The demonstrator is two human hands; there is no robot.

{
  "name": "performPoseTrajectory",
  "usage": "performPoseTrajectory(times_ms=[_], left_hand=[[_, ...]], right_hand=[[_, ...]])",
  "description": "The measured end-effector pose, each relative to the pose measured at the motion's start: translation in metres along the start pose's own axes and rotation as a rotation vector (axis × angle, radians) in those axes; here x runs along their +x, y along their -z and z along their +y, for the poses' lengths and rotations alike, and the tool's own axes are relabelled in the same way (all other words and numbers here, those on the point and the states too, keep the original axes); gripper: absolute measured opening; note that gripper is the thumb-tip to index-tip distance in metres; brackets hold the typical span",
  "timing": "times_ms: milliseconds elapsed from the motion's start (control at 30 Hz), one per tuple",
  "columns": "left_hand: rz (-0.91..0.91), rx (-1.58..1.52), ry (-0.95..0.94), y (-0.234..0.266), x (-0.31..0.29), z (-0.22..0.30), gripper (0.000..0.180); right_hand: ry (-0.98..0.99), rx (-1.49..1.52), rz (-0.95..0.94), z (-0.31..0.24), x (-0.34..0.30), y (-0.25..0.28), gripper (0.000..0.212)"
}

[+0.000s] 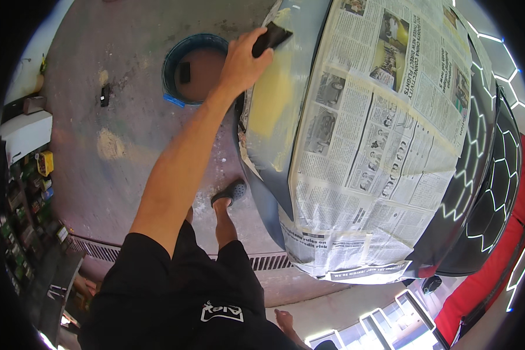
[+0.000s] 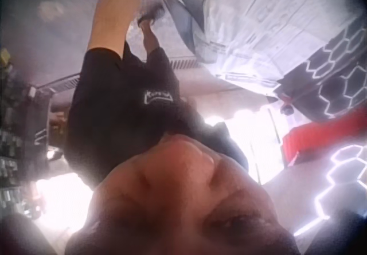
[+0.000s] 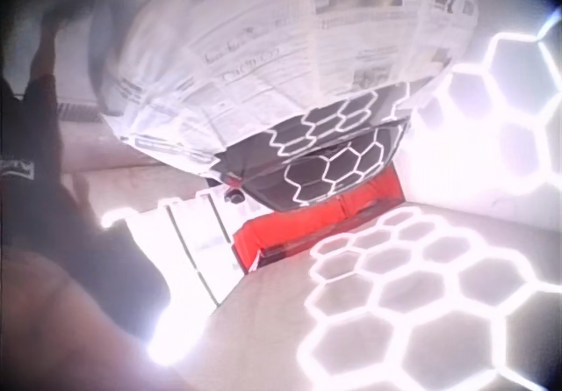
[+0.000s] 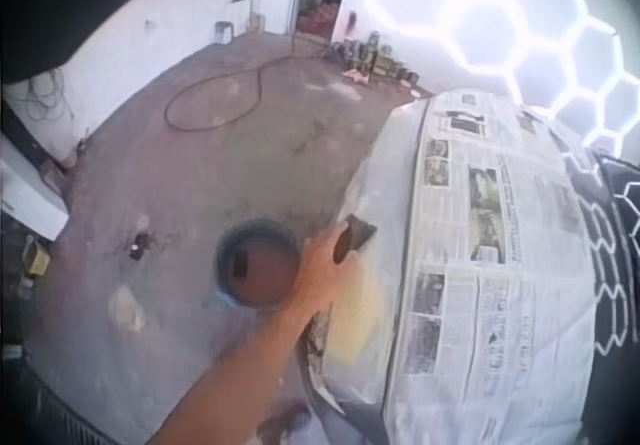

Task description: The person sands a car bumper with a sanding block, repeatedly dipping the block into a bucket of water. The bumper is partially masked with newspaper. The person works on the front and side edges of the bumper, rinsing the block periodically.

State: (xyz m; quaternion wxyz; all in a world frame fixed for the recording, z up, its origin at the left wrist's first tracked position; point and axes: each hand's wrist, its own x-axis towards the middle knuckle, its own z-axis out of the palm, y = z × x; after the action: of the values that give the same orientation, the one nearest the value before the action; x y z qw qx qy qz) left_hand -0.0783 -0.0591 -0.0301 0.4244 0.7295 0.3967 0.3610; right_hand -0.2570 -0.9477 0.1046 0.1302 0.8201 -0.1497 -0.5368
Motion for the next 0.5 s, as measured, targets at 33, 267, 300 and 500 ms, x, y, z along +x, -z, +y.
performPoseTrajectory(times_ms=[33, 267, 300, 500], left_hand=[[0.004, 0.006, 0.025, 0.001, -0.009, -0.002, 0.058], [-0.02, -0.036, 0.058, 0.026, -0.202, 0.027, 0.062], [-0.004, -0.039, 0.043, 0.027, -0.2, 0.028, 0.061], [0.034, -0.046, 0.037, 0.017, -0.113, 0.012, 0.059]], right_hand=[[0.021, -0.038, -0.006, 0.002, 0.001, 0.011, 0.057], [-0.058, 0.0, -0.034, 0.028, -0.004, 0.001, 0.056], [-0.078, -0.02, -0.049, 0.031, 0.004, 0.004, 0.056], [0.048, -0.089, -0.021, 0.027, 0.031, 0.025, 0.058]])
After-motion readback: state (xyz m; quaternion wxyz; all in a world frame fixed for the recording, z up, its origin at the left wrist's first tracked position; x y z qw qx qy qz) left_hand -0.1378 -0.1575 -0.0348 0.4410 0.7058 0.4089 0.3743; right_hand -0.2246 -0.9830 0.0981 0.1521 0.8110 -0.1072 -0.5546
